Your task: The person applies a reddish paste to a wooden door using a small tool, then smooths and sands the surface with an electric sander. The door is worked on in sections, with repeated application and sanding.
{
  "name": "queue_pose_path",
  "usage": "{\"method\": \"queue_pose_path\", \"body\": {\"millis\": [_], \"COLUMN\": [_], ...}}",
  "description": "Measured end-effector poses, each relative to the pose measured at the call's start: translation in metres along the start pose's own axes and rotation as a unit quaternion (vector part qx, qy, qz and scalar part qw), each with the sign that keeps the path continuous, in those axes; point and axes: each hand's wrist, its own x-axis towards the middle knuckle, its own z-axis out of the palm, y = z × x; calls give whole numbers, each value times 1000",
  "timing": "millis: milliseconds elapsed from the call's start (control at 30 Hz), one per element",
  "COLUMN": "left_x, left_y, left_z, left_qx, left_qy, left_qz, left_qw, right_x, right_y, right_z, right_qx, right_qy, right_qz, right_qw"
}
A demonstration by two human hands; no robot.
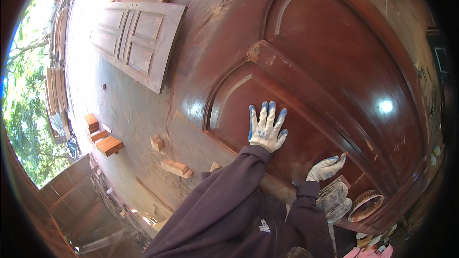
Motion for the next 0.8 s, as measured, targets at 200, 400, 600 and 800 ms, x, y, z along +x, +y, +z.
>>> {"method": "queue_pose_path", "body": {"millis": [200,400,600,800], "left_x": [1,-2,-5,-7], "left_y": [-3,-8,-11,-18], "left_z": [6,10,11,8], "left_qx": [-30,-44,-52,-62], "left_qy": [15,30,16,54], "left_qz": [14,18,28,61], "left_qw": [999,998,998,995], "right_x": [1,-1,4,6], "right_y": [0,0,9,3], "right_z": [0,4,4,1], "right_qx": [-1,3,-24,-40], "right_qy": [1,13,7,-6], "right_qz": [-3,-33,-77,-41], "right_qw": [1000,999,997,998]}}
